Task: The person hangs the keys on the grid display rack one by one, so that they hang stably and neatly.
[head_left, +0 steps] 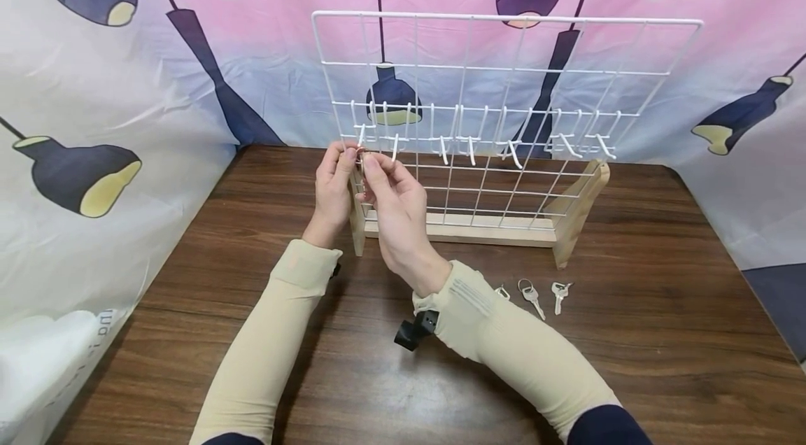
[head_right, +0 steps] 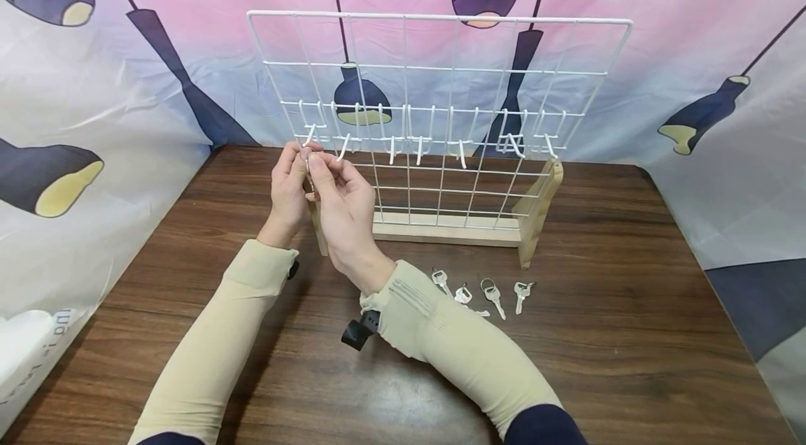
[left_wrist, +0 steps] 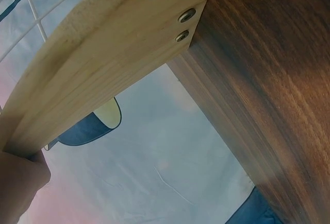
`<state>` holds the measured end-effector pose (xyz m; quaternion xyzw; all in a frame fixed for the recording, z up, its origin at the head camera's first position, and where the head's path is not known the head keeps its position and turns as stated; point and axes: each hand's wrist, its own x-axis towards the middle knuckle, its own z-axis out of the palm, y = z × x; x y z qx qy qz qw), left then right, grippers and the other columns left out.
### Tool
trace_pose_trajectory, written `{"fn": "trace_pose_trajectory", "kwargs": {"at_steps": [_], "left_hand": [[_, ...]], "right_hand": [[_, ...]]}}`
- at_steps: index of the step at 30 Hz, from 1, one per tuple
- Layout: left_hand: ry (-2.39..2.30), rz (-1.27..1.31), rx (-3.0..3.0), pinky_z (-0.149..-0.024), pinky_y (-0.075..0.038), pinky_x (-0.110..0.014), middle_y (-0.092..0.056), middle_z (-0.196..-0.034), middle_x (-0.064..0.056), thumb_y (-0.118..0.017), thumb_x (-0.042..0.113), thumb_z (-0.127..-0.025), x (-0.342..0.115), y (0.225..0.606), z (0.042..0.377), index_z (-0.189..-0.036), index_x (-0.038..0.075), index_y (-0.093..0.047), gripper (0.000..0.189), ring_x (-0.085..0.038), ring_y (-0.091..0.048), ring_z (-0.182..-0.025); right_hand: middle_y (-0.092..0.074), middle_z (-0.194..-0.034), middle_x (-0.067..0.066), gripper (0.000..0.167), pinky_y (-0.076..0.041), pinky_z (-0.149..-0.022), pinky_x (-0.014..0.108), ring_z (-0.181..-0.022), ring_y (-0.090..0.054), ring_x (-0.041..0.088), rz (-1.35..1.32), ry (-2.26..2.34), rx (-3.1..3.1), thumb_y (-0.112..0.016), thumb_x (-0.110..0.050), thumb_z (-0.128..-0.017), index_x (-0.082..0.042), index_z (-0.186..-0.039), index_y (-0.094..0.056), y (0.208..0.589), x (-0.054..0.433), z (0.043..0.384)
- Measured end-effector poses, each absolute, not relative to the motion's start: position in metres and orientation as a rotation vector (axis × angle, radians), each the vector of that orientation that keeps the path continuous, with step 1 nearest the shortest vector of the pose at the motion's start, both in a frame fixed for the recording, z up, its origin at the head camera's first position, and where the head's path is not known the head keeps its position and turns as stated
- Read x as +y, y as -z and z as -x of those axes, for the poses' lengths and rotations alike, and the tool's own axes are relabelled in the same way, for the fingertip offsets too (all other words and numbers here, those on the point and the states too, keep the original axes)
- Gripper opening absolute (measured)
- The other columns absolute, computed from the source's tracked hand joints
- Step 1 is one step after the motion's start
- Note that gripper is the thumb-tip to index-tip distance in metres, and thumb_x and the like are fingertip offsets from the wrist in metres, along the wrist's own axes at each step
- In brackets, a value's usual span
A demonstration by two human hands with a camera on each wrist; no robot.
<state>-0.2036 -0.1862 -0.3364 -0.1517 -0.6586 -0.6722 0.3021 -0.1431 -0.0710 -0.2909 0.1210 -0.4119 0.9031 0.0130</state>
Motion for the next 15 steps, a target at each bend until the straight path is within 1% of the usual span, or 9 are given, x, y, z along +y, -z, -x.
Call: {"fn": "trace_pose_trajectory", "kwargs": {"at_steps": [3, 6, 10, 12, 15], "left_hand": [[1.778, 0.392, -1.757, -0.083, -0.044, -0.023, -0.061, -0.095, 0.005, -0.044, 0.005, -0.101, -0.1865, 0.3369, 0.2037, -0.1, 0.001, -0.059, 0.015, -0.01, -0.055, -0.093], [1.772, 0.393, -1.757, -0.083, -0.044, -0.022, -0.061, -0.096, 0.006, -0.045, 0.005, -0.101, -0.1869, 0.3372, 0.2038, -0.1, -0.002, -0.058, 0.016, -0.009, -0.055, -0.093], [1.767, 0.398, -1.749, -0.082, -0.044, -0.022, -0.061, -0.095, 0.006, -0.045, 0.006, -0.101, -0.1875, 0.3376, 0.2042, -0.099, 0.001, -0.06, 0.016, -0.009, -0.055, -0.093], [1.763, 0.401, -1.752, -0.082, -0.044, -0.022, -0.061, -0.095, 0.007, -0.045, 0.006, -0.1, -0.1879, 0.3382, 0.2045, -0.099, 0.002, -0.06, 0.016, -0.009, -0.055, -0.092], [1.742, 0.409, -1.762, -0.083, -0.044, -0.023, -0.061, -0.094, 0.007, -0.045, 0.007, -0.1, -0.1885, 0.3387, 0.2048, -0.1, 0.0, -0.06, 0.016, -0.01, -0.054, -0.092]], "right_hand": [[-0.058, -0.089, 0.002, 0.015, -0.049, -0.063, 0.019, -0.077, -0.052, 0.008, -0.364, -2.821, -1.273, -0.058, -0.007, -0.098, 0.006, -0.105, -0.061, 0.2908, -0.072, 0.1441], [-0.057, -0.087, 0.002, 0.012, -0.049, -0.063, 0.019, -0.076, -0.051, 0.009, -0.362, -2.823, -1.267, -0.058, -0.008, -0.098, 0.002, -0.104, -0.062, 0.29, -0.0727, 0.1445], [-0.055, -0.083, 0.0, 0.008, -0.049, -0.063, 0.018, -0.076, -0.05, 0.009, -0.369, -2.818, -1.282, -0.058, -0.008, -0.098, -0.005, -0.101, -0.064, 0.2888, -0.074, 0.1446], [-0.055, -0.082, 0.0, 0.008, -0.049, -0.062, 0.019, -0.076, -0.051, 0.01, -0.367, -2.819, -1.277, -0.057, -0.008, -0.098, -0.004, -0.101, -0.064, 0.2885, -0.0746, 0.1446], [-0.056, -0.084, 0.001, 0.01, -0.049, -0.062, 0.019, -0.077, -0.051, 0.01, -0.362, -2.82, -1.276, -0.057, -0.007, -0.098, -0.002, -0.102, -0.064, 0.2883, -0.0753, 0.145]]}}
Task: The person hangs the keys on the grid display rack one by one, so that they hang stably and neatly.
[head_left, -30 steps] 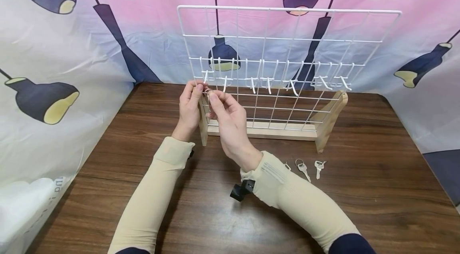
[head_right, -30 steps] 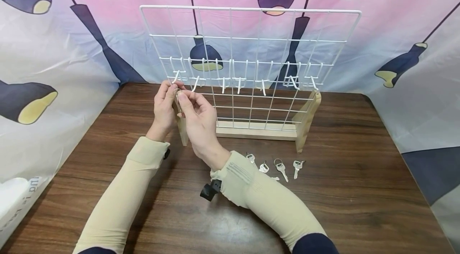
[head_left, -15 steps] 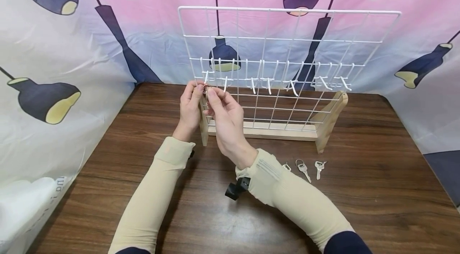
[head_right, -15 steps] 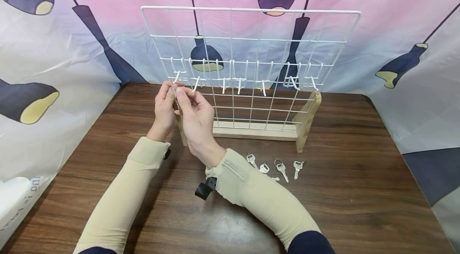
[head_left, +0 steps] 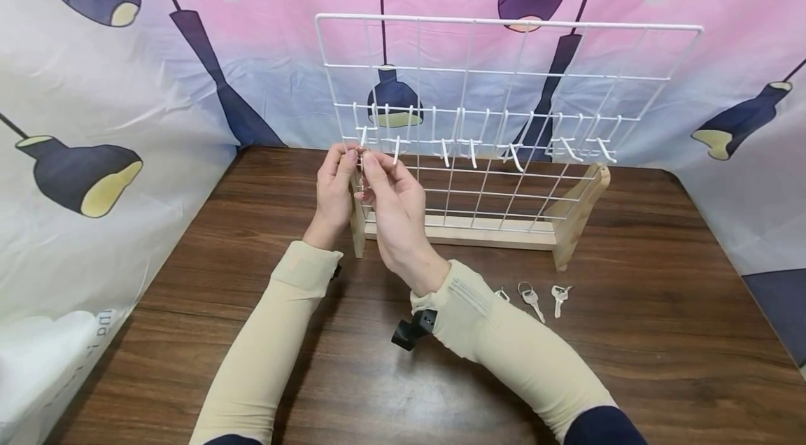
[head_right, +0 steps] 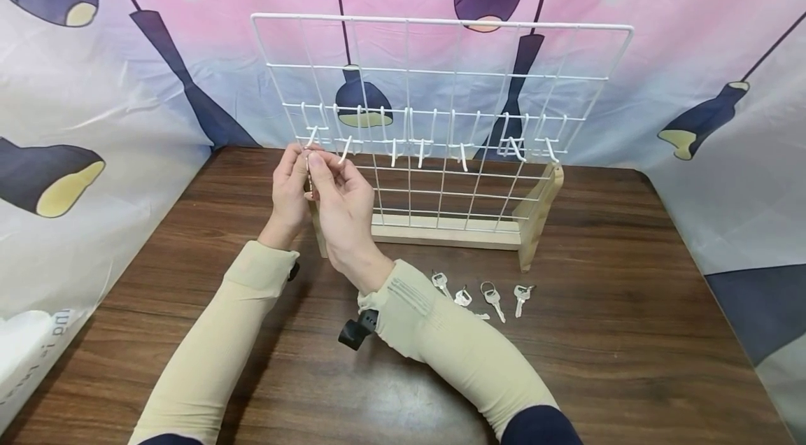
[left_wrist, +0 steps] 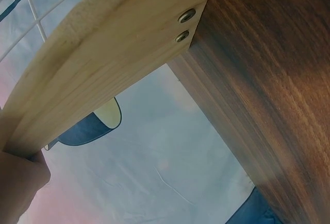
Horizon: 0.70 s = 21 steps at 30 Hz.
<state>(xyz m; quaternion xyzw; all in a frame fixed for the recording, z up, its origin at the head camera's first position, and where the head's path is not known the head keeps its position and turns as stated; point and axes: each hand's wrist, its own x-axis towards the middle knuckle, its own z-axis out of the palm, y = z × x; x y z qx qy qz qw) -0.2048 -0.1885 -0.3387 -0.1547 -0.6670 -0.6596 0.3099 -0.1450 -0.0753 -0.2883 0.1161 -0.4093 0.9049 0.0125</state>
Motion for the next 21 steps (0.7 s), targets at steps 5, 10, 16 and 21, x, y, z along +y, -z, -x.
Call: {"fn": "trace_pose_trajectory", "kwargs": {"at_steps": [5, 10, 16, 21], "left_hand": [[1.713, 0.419, -1.773, -0.087, -0.042, -0.025, -0.061, -0.094, 0.008, -0.045, 0.008, -0.1, -0.1891, 0.3392, 0.2053, -0.101, -0.008, -0.056, 0.02, -0.01, -0.054, -0.094], [1.717, 0.428, -1.772, -0.086, -0.042, -0.026, -0.061, -0.094, 0.008, -0.044, 0.007, -0.101, -0.189, 0.339, 0.2053, -0.104, -0.017, -0.051, 0.024, -0.01, -0.054, -0.094], [1.724, 0.427, -1.769, -0.085, -0.043, -0.027, -0.06, -0.093, 0.007, -0.043, 0.006, -0.101, -0.1884, 0.3383, 0.2048, -0.103, -0.012, -0.054, 0.021, -0.01, -0.054, -0.092], [1.728, 0.433, -1.764, -0.083, -0.044, -0.029, -0.061, -0.092, 0.008, -0.043, 0.006, -0.101, -0.1885, 0.3388, 0.2052, -0.101, -0.005, -0.057, 0.018, -0.009, -0.055, -0.089]], "right_hand": [[-0.058, -0.089, 0.002, 0.011, -0.05, -0.063, 0.019, -0.081, -0.053, 0.01, -0.353, -2.82, -1.284, -0.058, -0.008, -0.098, -0.001, -0.103, -0.064, 0.2881, -0.0753, 0.1463], [-0.058, -0.089, 0.002, 0.01, -0.049, -0.062, 0.019, -0.081, -0.052, 0.009, -0.347, -2.83, -1.282, -0.058, -0.008, -0.098, -0.002, -0.103, -0.064, 0.2884, -0.0753, 0.1471], [-0.057, -0.09, 0.002, 0.007, -0.048, -0.061, 0.018, -0.08, -0.052, 0.009, -0.333, -2.849, -1.269, -0.058, -0.008, -0.098, -0.005, -0.101, -0.064, 0.2887, -0.0761, 0.1478], [-0.058, -0.091, 0.001, 0.007, -0.048, -0.06, 0.018, -0.081, -0.051, 0.009, -0.311, -2.859, -1.273, -0.058, -0.008, -0.098, -0.006, -0.102, -0.063, 0.2884, -0.0757, 0.1477]]}}
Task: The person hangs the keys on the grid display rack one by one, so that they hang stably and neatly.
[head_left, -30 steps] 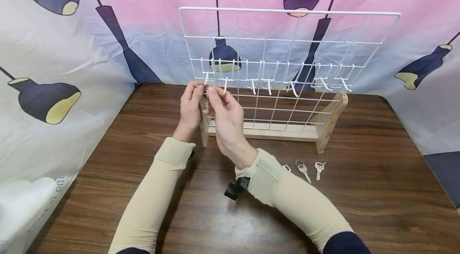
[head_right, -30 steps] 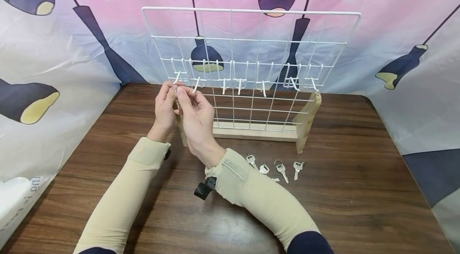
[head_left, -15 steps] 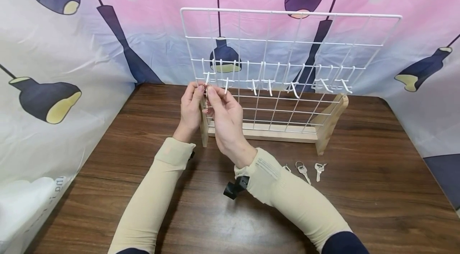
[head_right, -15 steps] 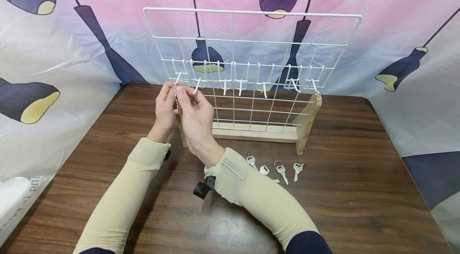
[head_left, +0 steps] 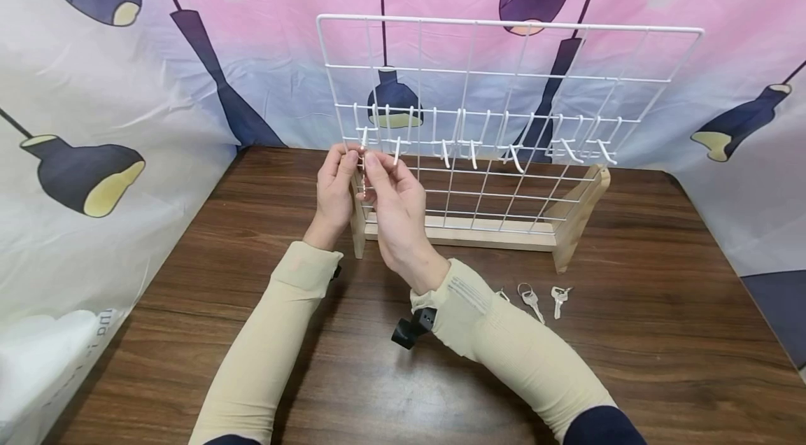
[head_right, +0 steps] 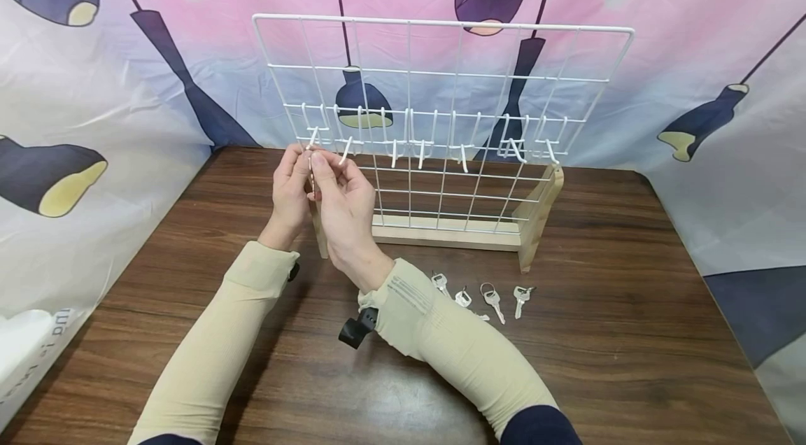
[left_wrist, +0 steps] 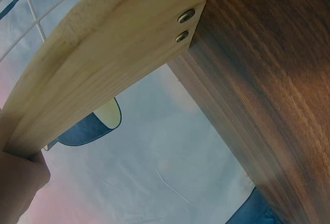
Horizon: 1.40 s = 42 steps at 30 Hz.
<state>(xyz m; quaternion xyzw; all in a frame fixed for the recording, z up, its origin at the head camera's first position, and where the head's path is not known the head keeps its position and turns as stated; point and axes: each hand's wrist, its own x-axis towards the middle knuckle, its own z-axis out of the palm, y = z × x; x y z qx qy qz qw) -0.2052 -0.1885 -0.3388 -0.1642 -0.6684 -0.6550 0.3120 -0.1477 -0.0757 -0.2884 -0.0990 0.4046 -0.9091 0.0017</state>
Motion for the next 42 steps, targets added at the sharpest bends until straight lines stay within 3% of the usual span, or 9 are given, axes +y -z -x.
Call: {"fn": "trace_pose_trajectory", "kwargs": {"at_steps": [7, 18, 31, 42], "left_hand": [[1.718, 0.425, -1.777, -0.083, -0.044, -0.024, -0.06, -0.094, 0.009, -0.043, 0.006, -0.101, -0.188, 0.339, 0.205, -0.105, -0.018, -0.05, 0.026, -0.008, -0.055, -0.091], [1.731, 0.438, -1.775, -0.083, -0.044, -0.024, -0.061, -0.095, 0.008, -0.042, 0.007, -0.102, -0.189, 0.339, 0.204, -0.105, -0.018, -0.05, 0.026, -0.009, -0.055, -0.091], [1.746, 0.412, -1.78, -0.082, -0.043, -0.026, -0.059, -0.093, 0.003, -0.041, 0.001, -0.101, -0.189, 0.337, 0.204, -0.107, -0.019, -0.05, 0.023, -0.011, -0.054, -0.09], [1.737, 0.425, -1.779, -0.08, -0.045, -0.026, -0.059, -0.089, 0.001, -0.042, 0.005, -0.102, -0.189, 0.338, 0.204, -0.103, -0.014, -0.053, 0.022, -0.011, -0.055, -0.085]], "right_hand": [[-0.058, -0.091, 0.002, 0.007, -0.048, -0.059, 0.018, -0.08, -0.051, 0.009, 0.253, 2.839, 1.298, -0.06, -0.01, -0.097, -0.007, -0.101, -0.065, 0.289, -0.076, 0.15], [-0.06, -0.093, 0.003, 0.008, -0.047, -0.058, 0.018, -0.08, -0.052, 0.009, 0.198, 2.834, 1.297, -0.061, -0.01, -0.096, -0.006, -0.102, -0.066, 0.289, -0.076, 0.152], [-0.058, -0.083, 0.001, 0.005, -0.048, -0.061, 0.019, -0.071, -0.053, 0.008, 0.142, 2.788, 1.282, -0.061, -0.012, -0.096, -0.011, -0.091, -0.063, 0.293, -0.072, 0.151], [-0.056, -0.079, 0.001, 0.005, -0.048, -0.062, 0.021, -0.071, -0.053, 0.01, 0.117, 2.739, 1.296, -0.062, -0.01, -0.095, -0.008, -0.091, -0.065, 0.3, -0.06, 0.149]]}}
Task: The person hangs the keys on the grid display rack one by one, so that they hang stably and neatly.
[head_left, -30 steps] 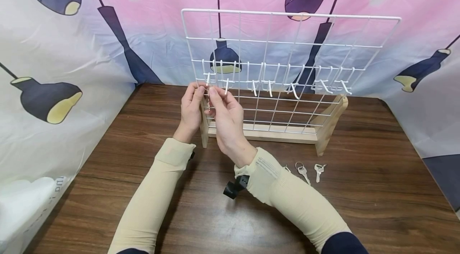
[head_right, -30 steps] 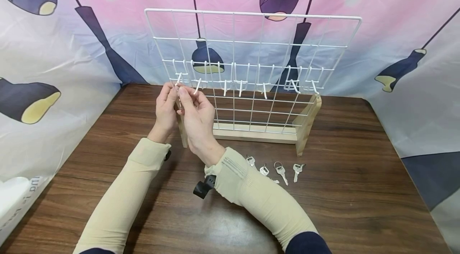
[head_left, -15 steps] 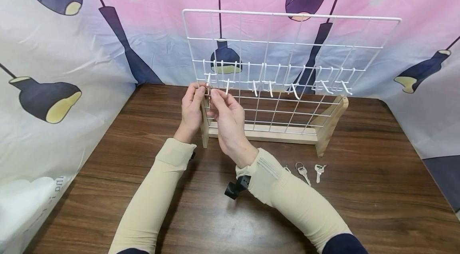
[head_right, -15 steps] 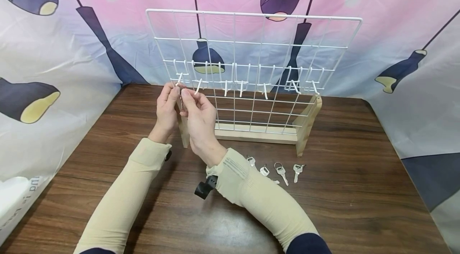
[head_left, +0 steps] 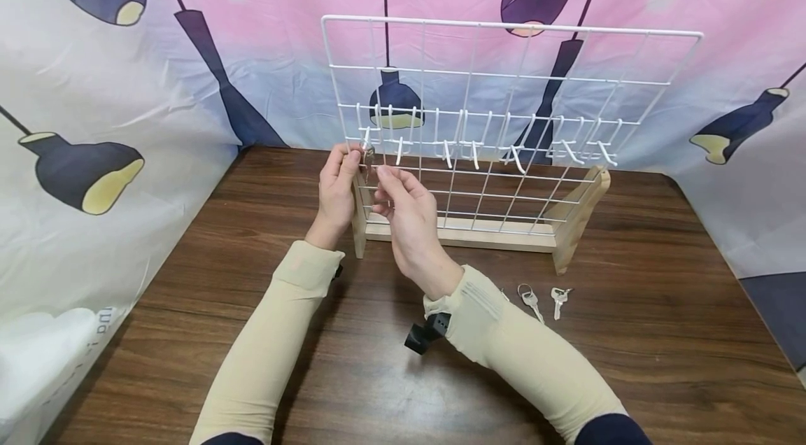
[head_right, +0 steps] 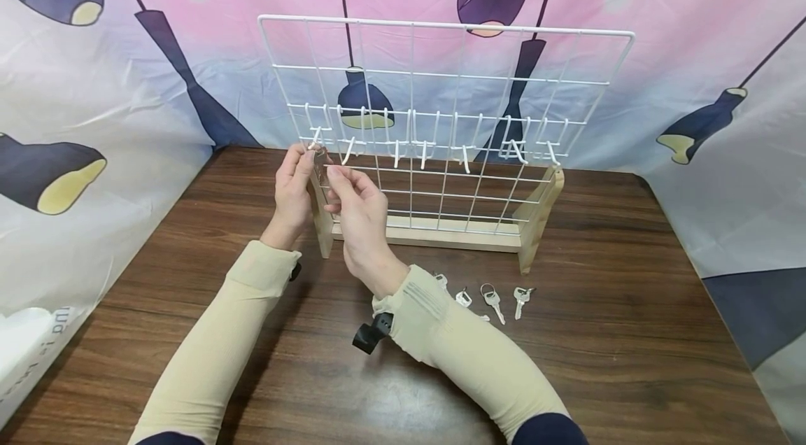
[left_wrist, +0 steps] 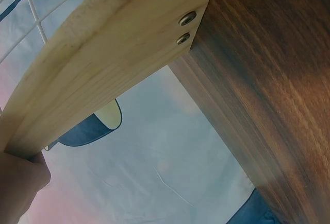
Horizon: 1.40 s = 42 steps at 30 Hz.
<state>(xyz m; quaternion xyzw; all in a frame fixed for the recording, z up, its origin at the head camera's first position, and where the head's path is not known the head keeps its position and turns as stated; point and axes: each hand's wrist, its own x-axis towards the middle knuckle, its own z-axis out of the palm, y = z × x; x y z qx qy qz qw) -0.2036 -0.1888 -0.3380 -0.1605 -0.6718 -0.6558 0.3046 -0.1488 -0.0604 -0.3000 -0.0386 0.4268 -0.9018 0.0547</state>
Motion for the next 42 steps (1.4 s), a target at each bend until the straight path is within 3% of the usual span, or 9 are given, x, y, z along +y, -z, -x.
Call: {"fn": "trace_pose_trajectory", "kwargs": {"at_steps": [8, 11, 23, 29, 32, 39, 42], "left_hand": [[1.887, 0.482, -1.664, -0.076, -0.051, -0.029, -0.059, -0.095, -0.002, -0.041, 0.005, -0.102, -0.187, 0.339, 0.204, -0.1, 0.005, -0.058, 0.017, -0.021, -0.058, -0.081], [1.906, 0.479, -1.644, -0.075, -0.052, -0.027, -0.058, -0.096, -0.003, -0.041, 0.004, -0.102, -0.186, 0.339, 0.203, -0.099, 0.007, -0.058, 0.018, -0.019, -0.058, -0.082], [1.931, 0.503, -1.625, -0.076, -0.053, -0.027, -0.06, -0.098, 0.0, -0.041, 0.002, -0.101, -0.182, 0.338, 0.205, -0.1, 0.003, -0.057, 0.017, -0.011, -0.058, -0.085], [1.908, 0.5, -1.65, -0.077, -0.053, -0.028, -0.06, -0.099, 0.0, -0.04, 0.003, -0.102, -0.184, 0.338, 0.205, -0.103, -0.012, -0.051, 0.018, -0.01, -0.058, -0.085], [1.919, 0.509, -1.637, -0.076, -0.052, -0.026, -0.06, -0.098, 0.0, -0.04, 0.002, -0.102, -0.185, 0.338, 0.206, -0.102, -0.012, -0.05, 0.018, -0.011, -0.058, -0.083], [1.898, 0.489, -1.653, -0.076, -0.053, -0.027, -0.06, -0.096, -0.003, -0.04, 0.002, -0.102, -0.186, 0.339, 0.205, -0.101, -0.007, -0.054, 0.016, -0.019, -0.06, -0.083], [1.893, 0.489, -1.652, -0.075, -0.052, -0.027, -0.059, -0.094, -0.004, -0.04, 0.003, -0.101, -0.186, 0.339, 0.205, -0.101, -0.007, -0.054, 0.017, -0.016, -0.059, -0.081]], "right_hand": [[-0.058, -0.079, 0.0, 0.007, -0.047, -0.065, 0.022, -0.072, -0.053, 0.011, 0.106, 2.727, 1.323, -0.061, -0.006, -0.094, -0.008, -0.09, -0.066, 0.306, -0.037, 0.15], [-0.059, -0.078, -0.001, 0.004, -0.047, -0.065, 0.023, -0.073, -0.054, 0.012, 0.099, 2.713, 1.334, -0.061, -0.007, -0.094, -0.007, -0.092, -0.065, 0.308, -0.025, 0.151], [-0.054, -0.079, 0.0, 0.011, -0.045, -0.071, 0.027, -0.078, -0.05, 0.014, 0.276, 2.501, 1.581, -0.056, -0.01, -0.097, -0.012, -0.092, -0.066, 0.316, 0.049, 0.144], [-0.061, -0.084, 0.008, 0.01, -0.051, -0.074, 0.029, -0.078, -0.056, 0.017, 0.557, 1.964, 1.992, -0.062, -0.011, -0.095, -0.005, -0.102, -0.066, 0.329, 0.082, 0.148], [-0.064, -0.089, 0.01, 0.016, -0.053, -0.072, 0.03, -0.078, -0.059, 0.019, 0.719, 1.605, 2.225, -0.065, -0.016, -0.093, -0.005, -0.105, -0.066, 0.339, 0.093, 0.151], [-0.058, -0.077, -0.007, 0.006, -0.047, -0.06, 0.027, -0.066, -0.053, 0.009, 0.959, 0.902, 2.526, -0.07, -0.023, -0.09, -0.018, -0.09, -0.066, 0.362, 0.104, 0.147], [-0.054, -0.077, -0.011, 0.008, -0.043, -0.056, 0.028, -0.063, -0.049, 0.006, 1.01, 0.686, 2.592, -0.072, -0.026, -0.088, -0.022, -0.086, -0.066, 0.369, 0.104, 0.144]]}}
